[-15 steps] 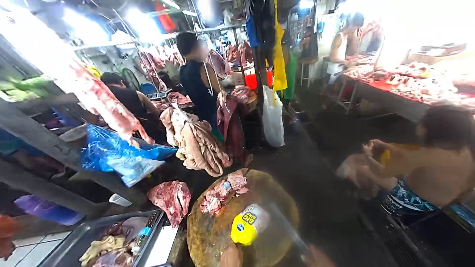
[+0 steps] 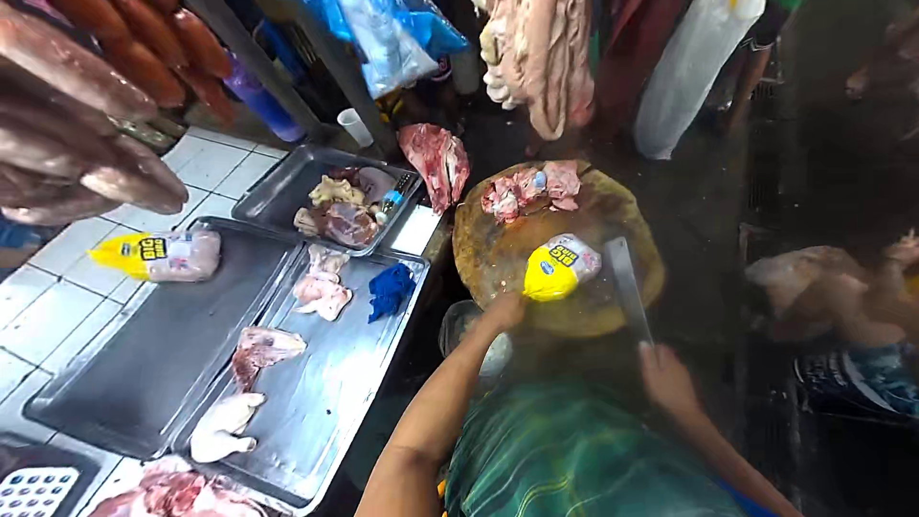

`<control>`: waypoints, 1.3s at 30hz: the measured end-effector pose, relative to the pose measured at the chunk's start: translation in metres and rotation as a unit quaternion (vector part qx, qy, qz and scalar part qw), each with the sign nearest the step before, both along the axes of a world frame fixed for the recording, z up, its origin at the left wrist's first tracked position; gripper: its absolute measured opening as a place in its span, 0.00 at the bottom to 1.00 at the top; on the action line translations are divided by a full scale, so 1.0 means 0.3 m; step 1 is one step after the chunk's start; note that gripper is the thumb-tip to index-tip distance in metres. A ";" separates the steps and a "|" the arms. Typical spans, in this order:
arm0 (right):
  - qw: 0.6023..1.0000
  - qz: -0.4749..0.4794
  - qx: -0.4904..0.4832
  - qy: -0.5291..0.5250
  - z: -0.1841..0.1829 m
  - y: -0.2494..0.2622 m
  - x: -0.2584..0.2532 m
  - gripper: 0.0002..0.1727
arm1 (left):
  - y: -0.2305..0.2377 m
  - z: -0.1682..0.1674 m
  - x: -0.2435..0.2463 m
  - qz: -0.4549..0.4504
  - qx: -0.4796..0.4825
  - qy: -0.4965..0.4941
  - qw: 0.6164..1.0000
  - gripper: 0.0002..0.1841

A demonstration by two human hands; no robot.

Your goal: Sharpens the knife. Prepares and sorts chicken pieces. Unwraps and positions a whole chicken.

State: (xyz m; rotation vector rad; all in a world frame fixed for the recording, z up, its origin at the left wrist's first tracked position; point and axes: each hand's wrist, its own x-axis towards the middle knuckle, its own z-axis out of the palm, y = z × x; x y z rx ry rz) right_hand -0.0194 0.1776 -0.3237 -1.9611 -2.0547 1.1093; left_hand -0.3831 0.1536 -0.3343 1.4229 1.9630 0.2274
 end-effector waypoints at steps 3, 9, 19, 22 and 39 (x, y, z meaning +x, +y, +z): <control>0.992 0.112 0.052 0.021 0.066 -0.022 -0.117 0.36 | 0.000 -0.029 -0.010 -0.008 0.012 0.013 1.000 0.17; 0.969 0.237 0.066 0.024 0.057 0.047 -0.468 0.35 | -0.005 -0.070 -0.014 -0.017 0.037 0.027 0.999 0.15; 0.951 0.249 -0.006 -0.182 -0.008 -0.030 -0.263 0.40 | -0.072 -0.082 -0.045 -0.014 0.020 -0.010 1.000 0.11; 0.942 0.238 -0.054 -0.228 0.033 -0.053 -0.148 0.42 | -0.117 -0.123 -0.050 -0.013 0.004 -0.017 1.000 0.15; 0.946 0.284 -0.033 -0.151 0.078 -0.020 -0.277 0.42 | -0.165 -0.187 -0.027 0.009 -0.004 -0.017 1.000 0.21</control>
